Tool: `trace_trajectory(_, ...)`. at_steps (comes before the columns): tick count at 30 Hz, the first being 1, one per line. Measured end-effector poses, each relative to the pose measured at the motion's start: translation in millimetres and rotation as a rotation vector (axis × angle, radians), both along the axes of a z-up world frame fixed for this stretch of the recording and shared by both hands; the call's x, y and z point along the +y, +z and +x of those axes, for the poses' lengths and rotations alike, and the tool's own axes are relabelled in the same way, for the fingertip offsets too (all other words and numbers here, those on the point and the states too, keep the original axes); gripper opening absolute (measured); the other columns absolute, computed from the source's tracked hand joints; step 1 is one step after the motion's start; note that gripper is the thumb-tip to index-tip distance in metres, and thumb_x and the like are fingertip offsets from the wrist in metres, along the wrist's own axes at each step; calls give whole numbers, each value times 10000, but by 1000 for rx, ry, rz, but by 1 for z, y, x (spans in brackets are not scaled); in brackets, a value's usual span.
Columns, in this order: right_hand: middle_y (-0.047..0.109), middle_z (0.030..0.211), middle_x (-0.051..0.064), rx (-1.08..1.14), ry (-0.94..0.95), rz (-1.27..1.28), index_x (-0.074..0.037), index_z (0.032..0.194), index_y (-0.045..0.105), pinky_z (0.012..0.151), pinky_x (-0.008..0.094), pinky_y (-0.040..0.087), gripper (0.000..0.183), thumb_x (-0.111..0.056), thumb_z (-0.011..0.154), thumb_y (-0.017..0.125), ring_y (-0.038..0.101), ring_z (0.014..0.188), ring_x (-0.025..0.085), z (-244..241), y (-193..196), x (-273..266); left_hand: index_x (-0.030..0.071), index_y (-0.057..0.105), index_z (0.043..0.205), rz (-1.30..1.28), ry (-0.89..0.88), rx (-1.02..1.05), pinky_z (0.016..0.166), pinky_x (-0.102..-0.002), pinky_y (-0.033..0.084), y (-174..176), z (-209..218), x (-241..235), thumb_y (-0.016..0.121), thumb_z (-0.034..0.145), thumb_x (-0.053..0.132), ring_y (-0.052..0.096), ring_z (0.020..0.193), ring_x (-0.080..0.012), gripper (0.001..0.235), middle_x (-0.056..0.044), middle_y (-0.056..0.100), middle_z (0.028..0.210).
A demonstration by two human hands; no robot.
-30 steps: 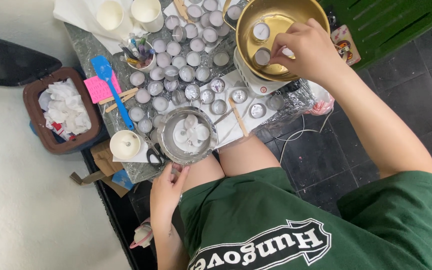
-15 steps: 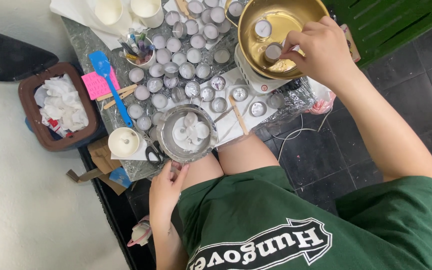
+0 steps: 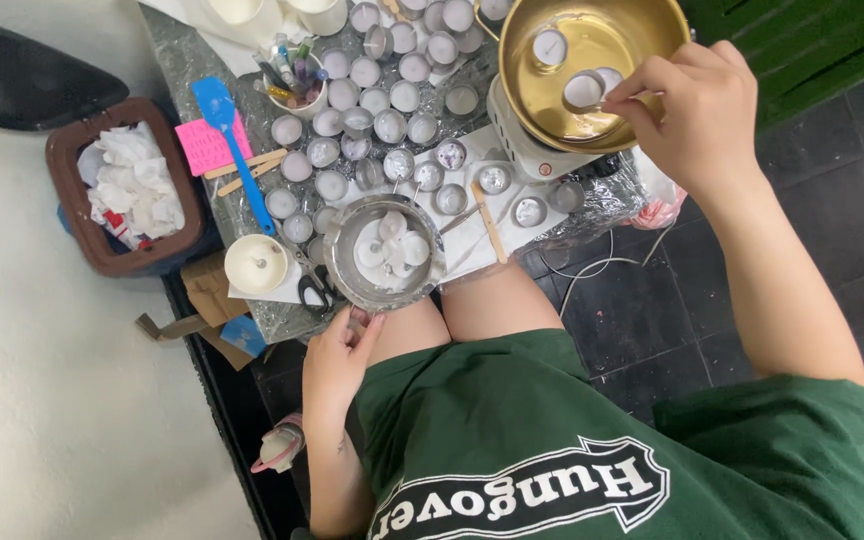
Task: The person sits at a table covered with small metal candle cups and uses pink tweezers to place wicks into the cups one at a time. They then place the filled cups into a gold wax-melting pot on a hot plate and use a tissue to handle and wipe the cups.
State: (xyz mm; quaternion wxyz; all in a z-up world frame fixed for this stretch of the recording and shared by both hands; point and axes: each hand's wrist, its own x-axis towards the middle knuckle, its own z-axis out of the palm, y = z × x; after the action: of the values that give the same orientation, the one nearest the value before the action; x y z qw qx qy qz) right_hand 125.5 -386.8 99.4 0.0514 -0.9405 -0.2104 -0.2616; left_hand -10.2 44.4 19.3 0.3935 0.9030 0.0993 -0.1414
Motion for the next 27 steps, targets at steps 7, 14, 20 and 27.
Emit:
trace_trajectory(7,673,841,-60,68,-3,112,-141,932,710,744,308,362,176,-144,943,886,586,819,163,-37,18,24,100,675,961,78,-23,-4,512,-376,453,0,1,-2,707,892,419,629,507,-285,328,-103,637,571)
trace_trajectory(14,634,782,-57,179,175,201,-202,891,740,760,351,399,139,-158,858,868,593,771,188,-52,-8,95,106,669,947,71,3,22,539,-390,482,2,0,-6,698,900,444,672,562,-301,343,-92,669,597)
trace_trajectory(20,582,697,-39,262,288,223,-189,872,721,684,341,392,123,-172,845,840,585,702,167,-63,-61,116,103,663,950,49,4,27,556,-394,491,1,-1,-6,688,902,471,680,570,-299,372,-95,671,603)
trace_trajectory(27,564,662,-29,288,277,226,-183,848,718,654,338,398,120,-177,830,837,573,663,171,-71,-75,125,103,667,952,42,-15,32,562,-395,491,-1,0,-5,680,905,478,683,576,-292,378,-91,678,598)
